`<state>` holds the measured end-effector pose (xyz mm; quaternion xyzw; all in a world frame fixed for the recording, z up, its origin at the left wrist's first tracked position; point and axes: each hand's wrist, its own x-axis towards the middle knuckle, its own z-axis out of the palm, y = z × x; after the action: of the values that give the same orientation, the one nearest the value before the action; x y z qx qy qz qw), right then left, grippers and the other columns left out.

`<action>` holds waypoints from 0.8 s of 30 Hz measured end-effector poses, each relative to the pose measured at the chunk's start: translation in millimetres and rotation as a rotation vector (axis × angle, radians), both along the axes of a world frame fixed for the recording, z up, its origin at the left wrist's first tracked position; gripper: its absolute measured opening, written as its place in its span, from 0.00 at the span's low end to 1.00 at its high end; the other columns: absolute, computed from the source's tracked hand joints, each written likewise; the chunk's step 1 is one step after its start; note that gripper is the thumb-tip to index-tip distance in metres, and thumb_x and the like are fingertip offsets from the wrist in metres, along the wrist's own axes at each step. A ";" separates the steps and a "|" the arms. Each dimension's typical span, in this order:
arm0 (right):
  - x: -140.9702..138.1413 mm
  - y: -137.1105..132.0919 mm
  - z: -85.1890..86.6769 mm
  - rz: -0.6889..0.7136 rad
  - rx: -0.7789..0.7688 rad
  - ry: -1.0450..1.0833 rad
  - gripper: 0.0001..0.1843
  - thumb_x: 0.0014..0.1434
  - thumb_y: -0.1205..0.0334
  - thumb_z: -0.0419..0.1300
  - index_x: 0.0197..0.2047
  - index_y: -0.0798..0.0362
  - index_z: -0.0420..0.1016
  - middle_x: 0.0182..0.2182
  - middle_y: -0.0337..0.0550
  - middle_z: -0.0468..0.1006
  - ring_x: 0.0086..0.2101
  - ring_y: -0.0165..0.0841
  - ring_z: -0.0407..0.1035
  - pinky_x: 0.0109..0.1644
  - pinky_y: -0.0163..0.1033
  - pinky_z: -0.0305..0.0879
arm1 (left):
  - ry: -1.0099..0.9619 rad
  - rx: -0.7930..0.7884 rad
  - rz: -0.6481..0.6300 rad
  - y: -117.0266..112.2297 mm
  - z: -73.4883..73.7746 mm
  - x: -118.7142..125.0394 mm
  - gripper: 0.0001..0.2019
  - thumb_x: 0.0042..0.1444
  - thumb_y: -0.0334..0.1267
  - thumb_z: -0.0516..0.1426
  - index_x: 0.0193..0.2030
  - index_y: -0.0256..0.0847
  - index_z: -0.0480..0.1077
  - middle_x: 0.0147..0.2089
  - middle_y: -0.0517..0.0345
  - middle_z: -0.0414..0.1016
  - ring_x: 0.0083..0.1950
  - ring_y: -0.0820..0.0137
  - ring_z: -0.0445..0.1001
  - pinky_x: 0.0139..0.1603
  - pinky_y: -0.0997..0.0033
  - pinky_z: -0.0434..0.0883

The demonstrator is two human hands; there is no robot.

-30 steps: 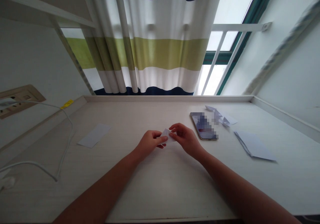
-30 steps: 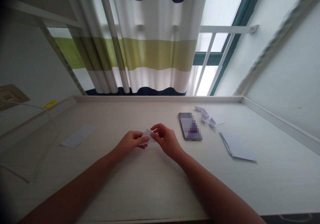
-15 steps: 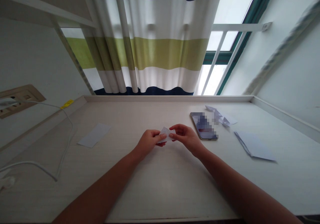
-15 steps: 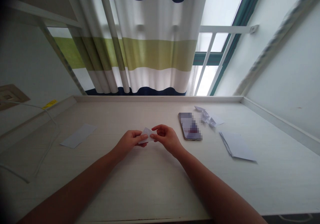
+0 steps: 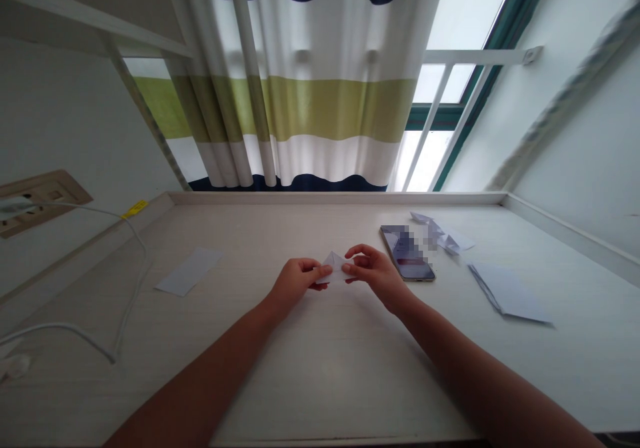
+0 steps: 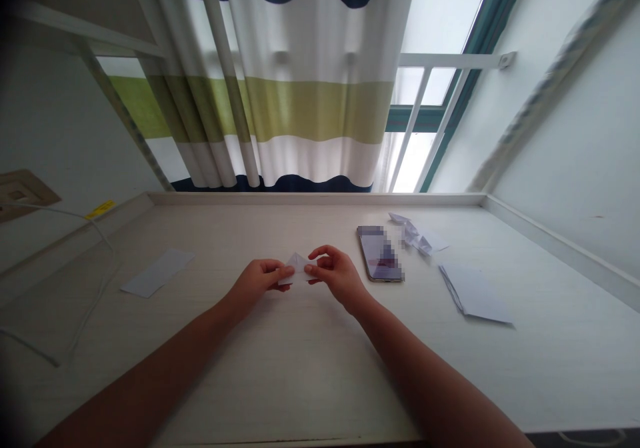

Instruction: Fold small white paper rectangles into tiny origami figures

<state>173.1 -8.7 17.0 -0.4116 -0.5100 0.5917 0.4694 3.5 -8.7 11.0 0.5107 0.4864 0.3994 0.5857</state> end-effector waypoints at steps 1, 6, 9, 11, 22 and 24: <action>1.0 0.2 0.4 0.015 -0.012 0.021 0.16 0.39 0.60 0.67 0.29 0.54 0.66 0.16 0.30 0.71 0.23 0.26 0.67 0.32 0.36 0.69 | -0.017 -0.008 -0.003 0.9 -0.4 -0.9 0.12 0.39 0.42 0.62 0.24 0.32 0.73 0.24 0.58 0.71 0.27 0.74 0.71 0.35 0.73 0.71; 4.4 1.6 1.1 0.063 -0.008 0.083 0.15 0.40 0.59 0.66 0.29 0.53 0.64 0.20 0.33 0.74 0.26 0.28 0.70 0.35 0.39 0.70 | -0.043 -0.023 0.005 4.1 -1.2 -4.1 0.13 0.40 0.42 0.62 0.26 0.32 0.74 0.25 0.57 0.72 0.27 0.75 0.70 0.34 0.74 0.70; 4.5 2.1 0.6 0.073 0.021 0.083 0.13 0.42 0.60 0.66 0.28 0.52 0.65 0.20 0.32 0.73 0.26 0.28 0.69 0.35 0.39 0.70 | -0.041 -0.003 0.004 4.4 -2.0 -4.5 0.13 0.41 0.43 0.62 0.25 0.32 0.73 0.24 0.58 0.72 0.27 0.75 0.70 0.33 0.75 0.70; 4.0 2.5 -0.5 0.069 0.050 0.065 0.11 0.43 0.60 0.65 0.26 0.52 0.66 0.21 0.32 0.72 0.26 0.27 0.68 0.35 0.39 0.70 | -0.041 0.013 0.001 3.9 -2.6 -4.2 0.13 0.41 0.43 0.61 0.26 0.33 0.73 0.25 0.58 0.72 0.27 0.75 0.71 0.34 0.74 0.70; -7.0 -1.3 -11.9 0.028 0.150 -0.067 0.09 0.44 0.63 0.63 0.29 0.52 0.66 0.19 0.31 0.69 0.23 0.27 0.66 0.32 0.36 0.64 | 0.096 0.212 0.014 0.5 -5.9 2.4 0.14 0.42 0.45 0.60 0.27 0.34 0.73 0.23 0.57 0.73 0.26 0.72 0.70 0.31 0.73 0.69; -7.8 -2.4 -11.8 0.044 0.126 -0.018 0.11 0.43 0.63 0.63 0.28 0.52 0.64 0.19 0.31 0.69 0.24 0.27 0.66 0.32 0.36 0.64 | 0.117 0.241 0.000 -0.1 -6.6 2.7 0.14 0.43 0.45 0.59 0.27 0.34 0.73 0.24 0.56 0.73 0.26 0.72 0.71 0.31 0.73 0.69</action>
<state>165.2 -11.1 5.2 -0.3752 -0.5593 0.5649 0.4768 6.2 -8.9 4.5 0.5997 0.4683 0.4246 0.4907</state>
